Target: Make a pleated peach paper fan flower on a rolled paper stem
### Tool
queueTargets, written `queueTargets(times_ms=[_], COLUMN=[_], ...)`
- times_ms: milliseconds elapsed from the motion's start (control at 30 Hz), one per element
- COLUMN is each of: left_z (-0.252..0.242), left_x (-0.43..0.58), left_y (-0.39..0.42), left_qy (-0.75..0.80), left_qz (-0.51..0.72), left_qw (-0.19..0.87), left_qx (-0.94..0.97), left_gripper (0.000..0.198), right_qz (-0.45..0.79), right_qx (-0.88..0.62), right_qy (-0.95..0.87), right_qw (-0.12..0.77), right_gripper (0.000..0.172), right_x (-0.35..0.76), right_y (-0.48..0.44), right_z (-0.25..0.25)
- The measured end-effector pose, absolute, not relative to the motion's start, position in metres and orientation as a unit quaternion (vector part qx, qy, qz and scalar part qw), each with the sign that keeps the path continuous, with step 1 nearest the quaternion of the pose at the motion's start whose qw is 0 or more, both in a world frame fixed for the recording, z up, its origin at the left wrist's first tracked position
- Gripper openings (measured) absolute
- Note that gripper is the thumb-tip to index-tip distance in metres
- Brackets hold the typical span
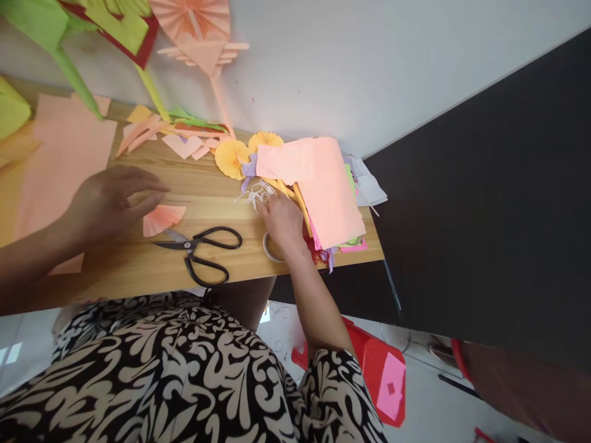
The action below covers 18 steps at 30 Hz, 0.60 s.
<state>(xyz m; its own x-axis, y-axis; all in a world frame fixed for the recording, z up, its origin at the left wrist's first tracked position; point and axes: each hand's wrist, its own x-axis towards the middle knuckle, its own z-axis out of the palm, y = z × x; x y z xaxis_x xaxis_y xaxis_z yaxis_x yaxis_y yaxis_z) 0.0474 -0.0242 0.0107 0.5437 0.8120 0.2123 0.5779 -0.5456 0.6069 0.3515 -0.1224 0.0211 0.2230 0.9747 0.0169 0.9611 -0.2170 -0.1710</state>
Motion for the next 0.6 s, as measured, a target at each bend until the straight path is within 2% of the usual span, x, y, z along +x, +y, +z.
queueTargets(times_ms=[100,200,367,433,533,600], left_z=[0.027,0.04,0.041,0.035,0.024,0.018], left_x=[0.067,0.102,0.172,0.193,0.211,0.215], left_y=[-0.032,-0.034,-0.027,-0.025,-0.021,-0.017], left_qy=[0.374,0.34,0.291,0.237,0.252,0.272], left_qz=[0.242,0.219,0.201,0.192,0.174,0.176], left_qw=[0.289,0.376,0.459,0.516,0.577,0.593], left_qx=[0.847,0.834,0.815,0.8,0.758,0.737], left_gripper=[0.036,0.035,0.046,0.037,0.016,0.01], right_qz=[0.073,0.101,0.107,0.106,0.108,0.107], right_qx=[-0.771,-0.759,-0.736,-0.738,-0.745,-0.747], right_qy=[-0.627,-0.628,-0.643,-0.642,-0.635,-0.63], right_qw=[0.084,0.138,0.184,0.177,0.176,0.184], right_gripper=[0.019,0.015,0.011,0.011,0.012,0.012], right_x=[0.352,0.358,0.36,0.358,0.359,0.364], right_y=[-0.114,-0.118,-0.123,-0.123,-0.124,-0.126], right_z=[0.021,0.037,0.066,0.069,0.069,0.071])
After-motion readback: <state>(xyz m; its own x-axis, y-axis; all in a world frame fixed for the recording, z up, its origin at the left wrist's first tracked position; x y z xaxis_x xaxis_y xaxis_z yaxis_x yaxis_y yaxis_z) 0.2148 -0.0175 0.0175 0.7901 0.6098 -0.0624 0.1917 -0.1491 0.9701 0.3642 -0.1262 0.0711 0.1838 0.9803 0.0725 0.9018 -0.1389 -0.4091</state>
